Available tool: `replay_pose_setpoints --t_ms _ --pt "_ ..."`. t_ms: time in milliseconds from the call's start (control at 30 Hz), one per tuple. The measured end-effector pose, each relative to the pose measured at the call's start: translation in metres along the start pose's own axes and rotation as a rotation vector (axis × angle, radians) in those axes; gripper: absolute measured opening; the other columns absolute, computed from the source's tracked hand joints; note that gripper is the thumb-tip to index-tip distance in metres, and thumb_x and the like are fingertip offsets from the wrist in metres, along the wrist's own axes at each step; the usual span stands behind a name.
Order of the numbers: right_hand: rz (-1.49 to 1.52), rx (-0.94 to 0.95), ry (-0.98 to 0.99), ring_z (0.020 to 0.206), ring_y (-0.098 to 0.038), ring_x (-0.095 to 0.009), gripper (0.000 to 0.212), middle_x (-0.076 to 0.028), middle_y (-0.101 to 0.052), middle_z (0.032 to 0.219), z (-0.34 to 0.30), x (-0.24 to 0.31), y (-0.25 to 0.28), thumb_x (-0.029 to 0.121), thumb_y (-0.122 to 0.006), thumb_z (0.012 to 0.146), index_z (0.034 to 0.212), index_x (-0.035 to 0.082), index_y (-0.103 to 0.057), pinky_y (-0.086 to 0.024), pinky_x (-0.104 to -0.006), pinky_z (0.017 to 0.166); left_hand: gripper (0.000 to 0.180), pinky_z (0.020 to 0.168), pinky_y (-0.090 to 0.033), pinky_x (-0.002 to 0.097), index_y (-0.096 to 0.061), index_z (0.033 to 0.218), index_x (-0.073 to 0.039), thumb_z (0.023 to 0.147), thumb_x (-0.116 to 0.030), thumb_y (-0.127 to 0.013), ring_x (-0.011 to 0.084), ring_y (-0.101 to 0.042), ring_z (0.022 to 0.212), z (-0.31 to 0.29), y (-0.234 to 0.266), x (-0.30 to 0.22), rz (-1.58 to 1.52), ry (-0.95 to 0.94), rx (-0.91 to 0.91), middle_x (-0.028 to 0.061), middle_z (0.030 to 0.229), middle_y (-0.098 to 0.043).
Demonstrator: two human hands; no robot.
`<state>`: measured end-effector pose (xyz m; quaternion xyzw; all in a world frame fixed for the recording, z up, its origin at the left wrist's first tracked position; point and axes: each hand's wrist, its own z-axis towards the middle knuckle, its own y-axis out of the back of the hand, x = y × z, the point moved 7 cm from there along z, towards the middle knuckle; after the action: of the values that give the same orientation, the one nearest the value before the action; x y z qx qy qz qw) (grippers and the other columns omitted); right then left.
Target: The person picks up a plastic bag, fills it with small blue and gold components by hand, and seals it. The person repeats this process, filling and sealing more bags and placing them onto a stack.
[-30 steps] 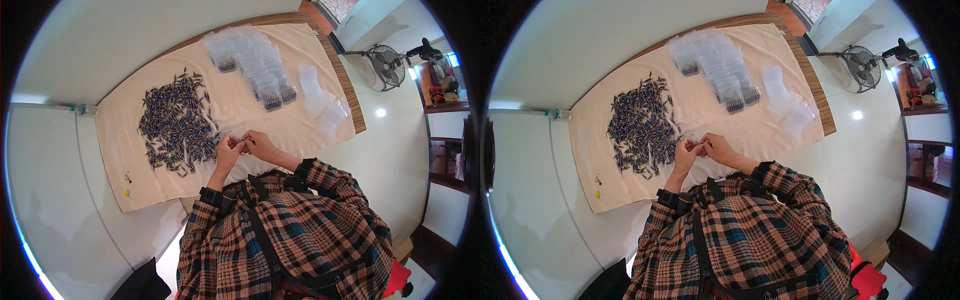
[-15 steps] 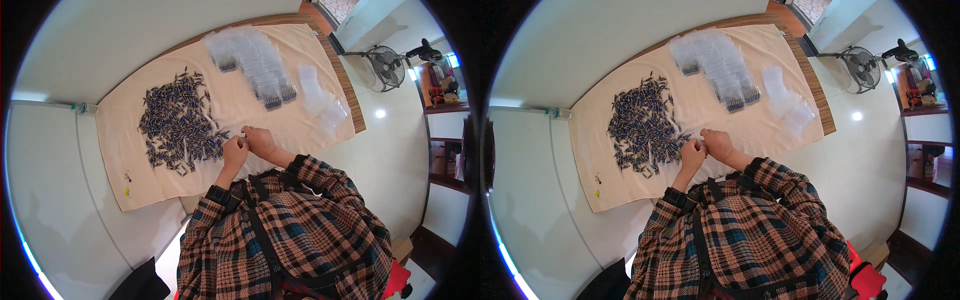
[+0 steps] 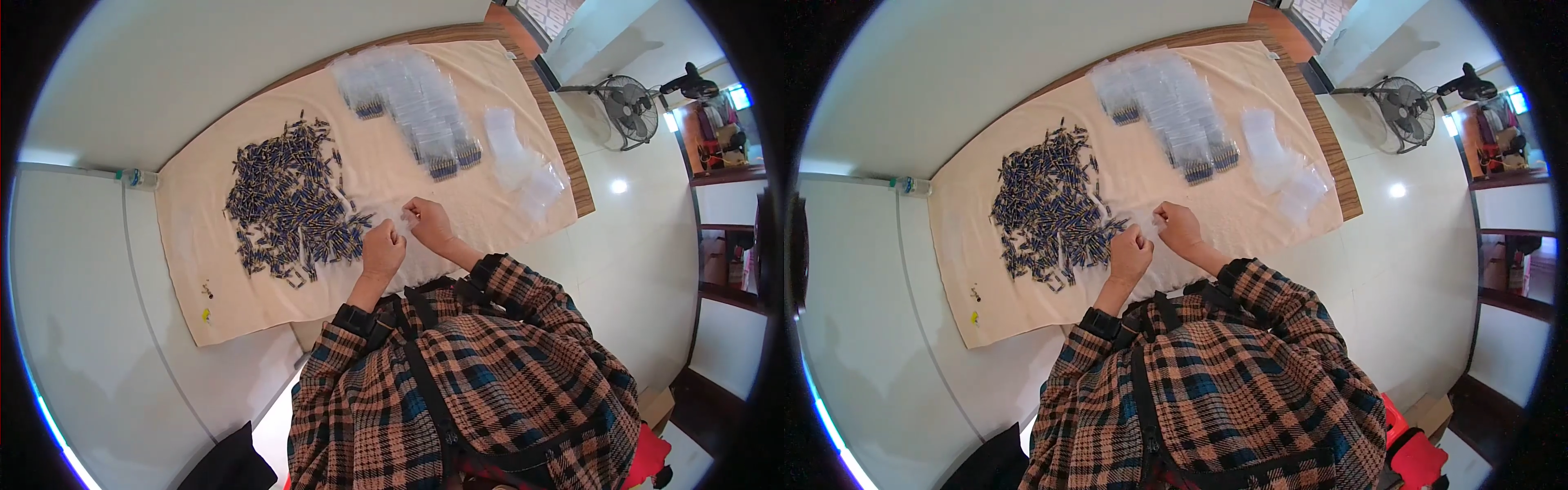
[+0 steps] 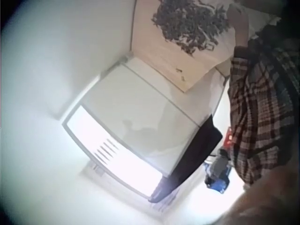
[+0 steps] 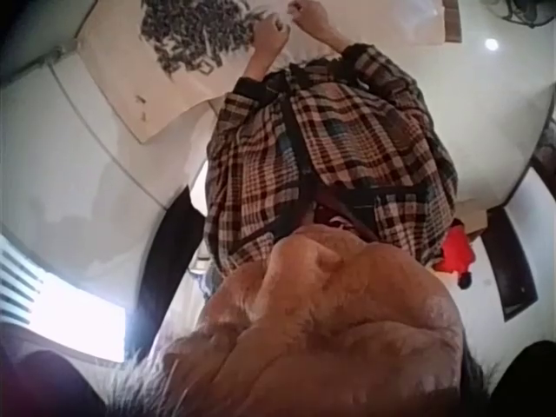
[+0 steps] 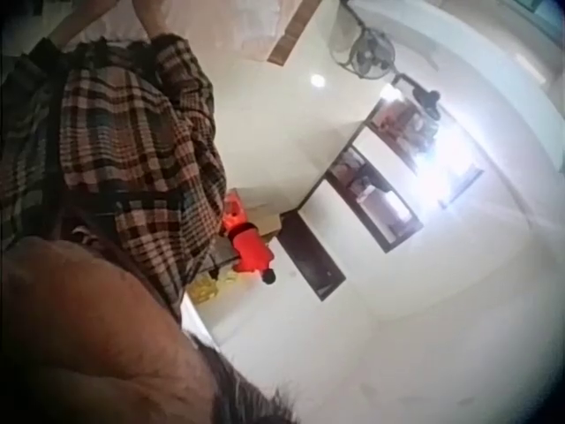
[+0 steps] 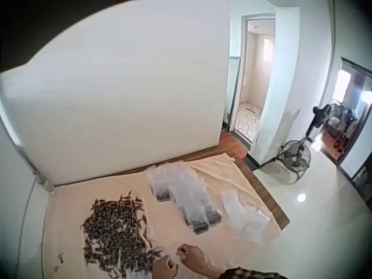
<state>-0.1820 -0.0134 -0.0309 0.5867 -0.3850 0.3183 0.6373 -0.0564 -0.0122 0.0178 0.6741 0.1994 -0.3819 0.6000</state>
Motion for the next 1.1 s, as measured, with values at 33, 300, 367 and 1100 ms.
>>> replay_pose_setpoints --t_ms 33,300,367,1100 --pt "0.079 0.002 -0.019 0.064 -0.062 -0.02 0.008 -0.012 -0.062 0.071 0.002 -0.003 -0.003 0.004 -0.059 0.078 0.084 -0.001 -0.057 -0.048 -0.031 0.057 0.016 0.049 -0.037 0.0413 -0.042 0.065 -0.001 0.065 -0.004 -0.057 0.0375 -0.049 0.056 0.001 0.0 0.0 -0.001 -0.004 0.003 0.0183 0.057 -0.047" --pt "0.412 0.191 -0.283 0.063 -0.063 -0.017 0.012 -0.008 -0.064 0.072 -0.001 -0.036 -0.014 0.011 -0.06 0.08 0.086 0.001 -0.059 -0.049 -0.0291 0.051 0.022 0.048 -0.038 0.0363 -0.046 0.067 0.0 0.072 -0.011 -0.065 0.0263 -0.051 0.05 -0.002 -0.005 -0.001 -0.242 0.016 0.111 0.0127 0.053 -0.045" --pt "0.546 0.245 -0.382 0.063 -0.063 -0.015 0.012 -0.006 -0.064 0.072 -0.004 -0.041 -0.014 0.012 -0.06 0.081 0.087 0.002 -0.06 -0.049 -0.028 0.05 0.023 0.047 -0.038 0.0343 -0.048 0.068 -0.001 0.074 -0.014 -0.065 0.0228 -0.052 0.05 -0.004 -0.004 0.013 -0.296 0.056 0.086 0.0102 0.053 -0.046" --pt "0.375 -0.029 -0.146 0.062 -0.056 -0.011 0.014 -0.005 -0.062 0.068 -0.006 -0.044 -0.002 0.012 -0.065 0.078 0.077 -0.001 -0.061 -0.045 -0.0273 0.055 0.057 0.04 -0.039 0.0218 -0.059 0.09 0.001 0.081 -0.056 -0.055 0.0136 -0.056 0.049 -0.019 -0.05 0.057 -0.922 0.845 0.502 0.006 0.07 -0.057"
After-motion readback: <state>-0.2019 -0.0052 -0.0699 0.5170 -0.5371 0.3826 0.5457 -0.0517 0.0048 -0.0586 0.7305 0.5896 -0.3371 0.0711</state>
